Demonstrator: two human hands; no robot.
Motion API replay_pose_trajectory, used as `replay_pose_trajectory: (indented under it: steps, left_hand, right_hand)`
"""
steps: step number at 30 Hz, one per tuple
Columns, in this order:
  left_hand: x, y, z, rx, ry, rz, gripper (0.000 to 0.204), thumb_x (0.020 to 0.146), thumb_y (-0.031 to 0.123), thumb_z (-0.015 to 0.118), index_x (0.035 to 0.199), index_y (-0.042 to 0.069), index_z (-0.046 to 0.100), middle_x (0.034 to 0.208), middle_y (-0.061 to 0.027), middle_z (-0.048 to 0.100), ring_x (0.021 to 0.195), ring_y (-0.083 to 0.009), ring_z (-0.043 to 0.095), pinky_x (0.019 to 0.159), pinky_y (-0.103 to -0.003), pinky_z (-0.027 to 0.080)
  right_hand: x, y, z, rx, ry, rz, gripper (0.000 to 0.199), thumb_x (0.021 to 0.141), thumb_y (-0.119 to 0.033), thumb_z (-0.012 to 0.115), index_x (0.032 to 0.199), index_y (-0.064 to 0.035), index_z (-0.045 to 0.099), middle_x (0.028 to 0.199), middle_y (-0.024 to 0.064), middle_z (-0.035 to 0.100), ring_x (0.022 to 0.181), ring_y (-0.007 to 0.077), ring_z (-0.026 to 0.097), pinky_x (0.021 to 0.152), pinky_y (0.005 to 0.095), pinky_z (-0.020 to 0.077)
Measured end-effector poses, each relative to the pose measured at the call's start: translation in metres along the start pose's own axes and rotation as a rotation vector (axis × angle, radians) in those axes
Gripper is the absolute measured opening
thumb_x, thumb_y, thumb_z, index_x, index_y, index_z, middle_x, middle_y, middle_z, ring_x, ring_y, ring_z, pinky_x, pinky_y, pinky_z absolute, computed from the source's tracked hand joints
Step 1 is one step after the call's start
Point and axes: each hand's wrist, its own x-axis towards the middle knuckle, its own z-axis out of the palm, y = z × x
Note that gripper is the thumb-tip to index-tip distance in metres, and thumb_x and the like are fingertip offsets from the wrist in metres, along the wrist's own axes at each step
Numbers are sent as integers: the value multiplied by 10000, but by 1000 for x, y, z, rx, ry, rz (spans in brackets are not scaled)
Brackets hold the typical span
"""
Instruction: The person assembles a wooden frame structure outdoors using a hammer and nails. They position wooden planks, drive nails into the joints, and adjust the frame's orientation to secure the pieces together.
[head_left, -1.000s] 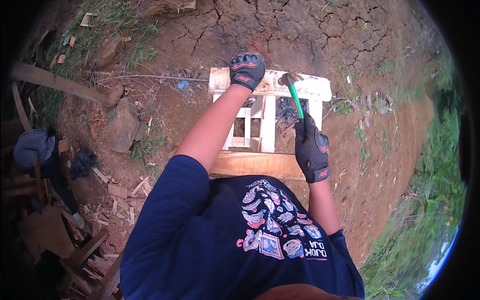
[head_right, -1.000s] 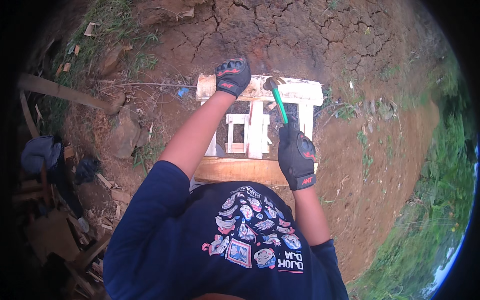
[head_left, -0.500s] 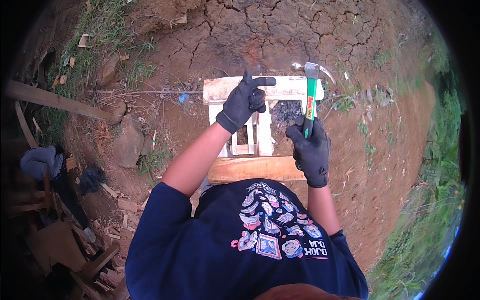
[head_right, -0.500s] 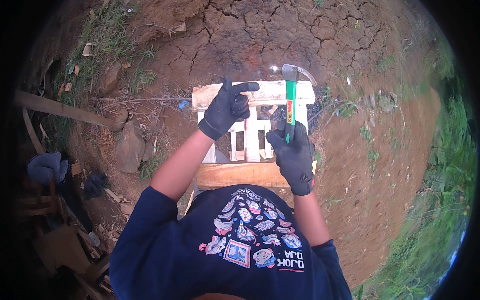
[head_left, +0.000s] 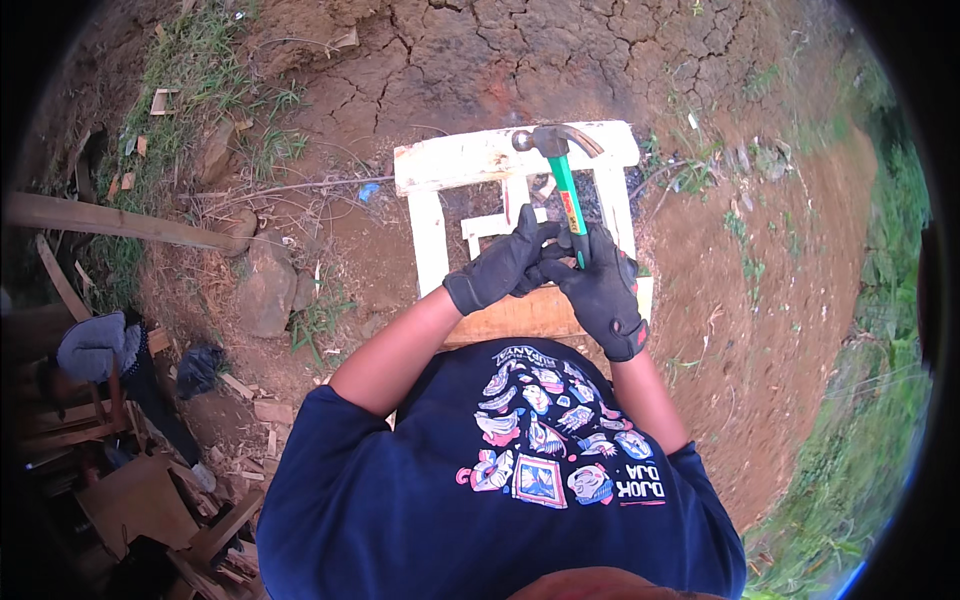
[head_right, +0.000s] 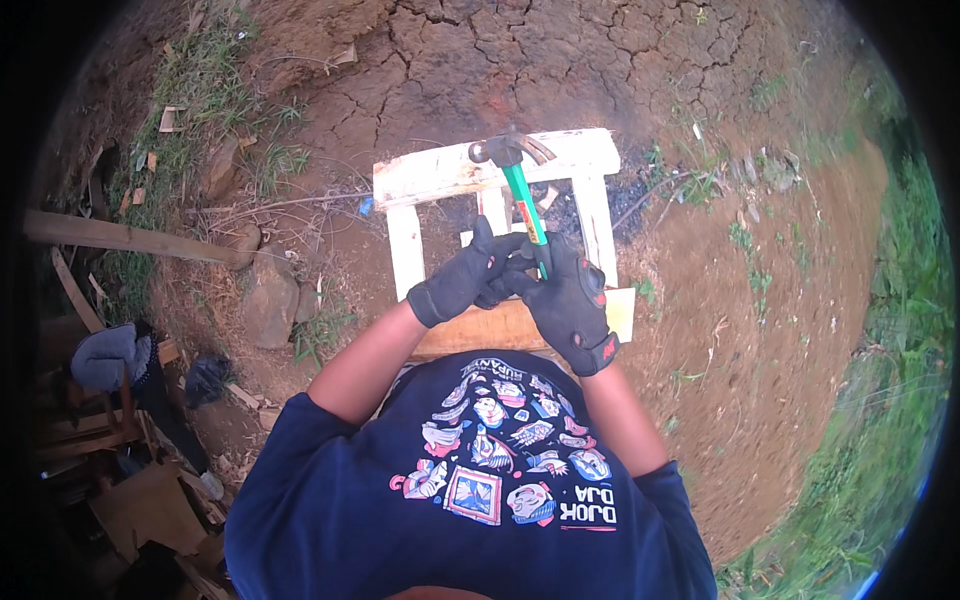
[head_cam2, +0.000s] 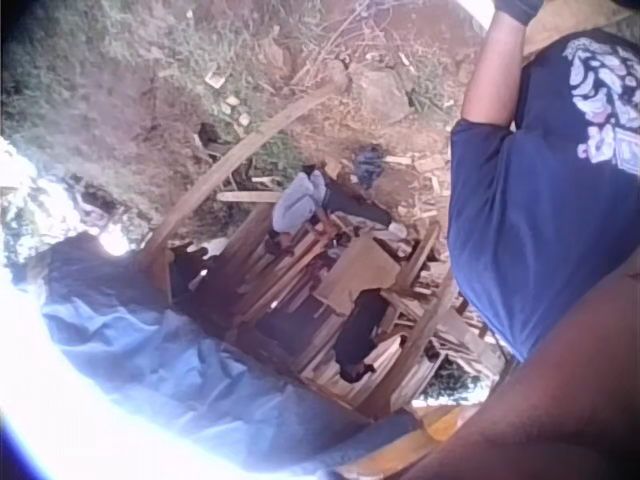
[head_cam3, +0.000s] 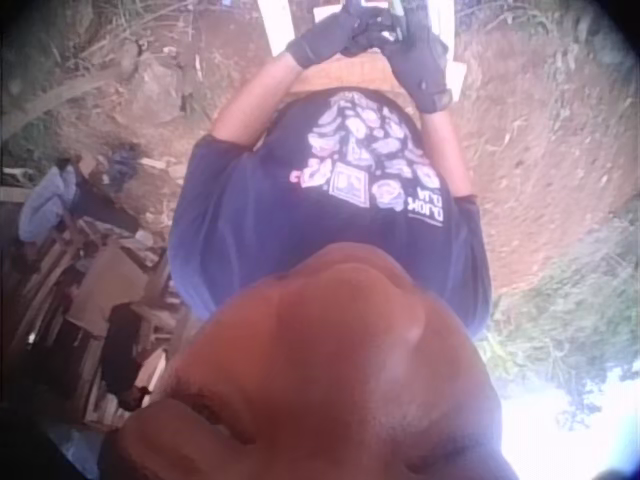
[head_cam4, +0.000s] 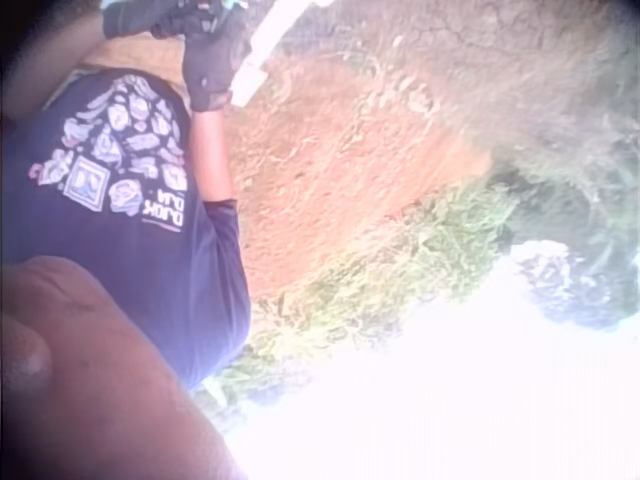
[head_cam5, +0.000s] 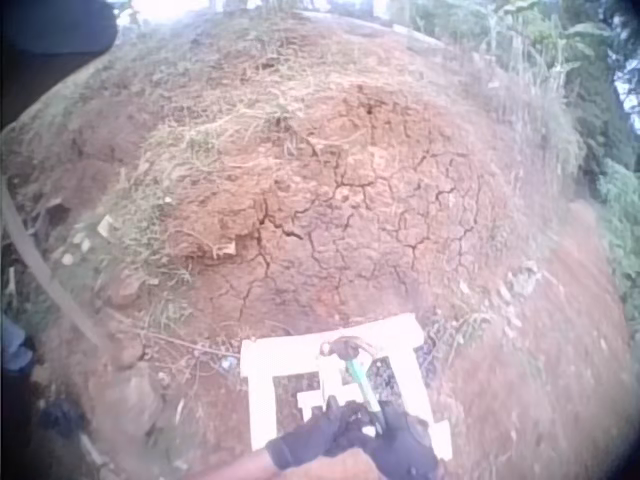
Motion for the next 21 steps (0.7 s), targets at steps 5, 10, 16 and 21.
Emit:
replay_pose_trajectory:
  steps: [5,10,16,21]
  left_hand:
    - [5,-21,1,34,24,31,985,968,894,196,1538,158,517,1080,19,728,714,-31,571,515,-208,341]
    - [1,-21,7,149,100,16,944,1014,843,174,1575,145,472,1057,2,715,704,-35,525,562,-214,371]
    - [2,-40,-1,102,35,99,1026,978,877,125,1638,139,396,866,9,583,671,-70,455,570,-244,373]
    - [-8,-30,-5,10,-150,161,1194,897,953,94,1637,54,360,930,-45,629,696,-138,528,628,-307,459]
  right_hand:
    - [-7,6,2,-96,9,-105,376,860,-155,819,1192,-75,662,953,83,776,851,282,757,755,418,577]
    - [-12,8,2,-116,33,-161,401,870,-148,807,1234,-101,645,946,71,768,844,311,757,739,445,568]
    - [-19,14,6,-125,7,-178,390,911,-155,774,1253,-108,594,930,82,742,829,341,748,726,472,560]
    - [-27,6,7,-42,20,-149,330,946,-155,755,1225,-97,588,907,97,728,781,306,743,704,453,563]
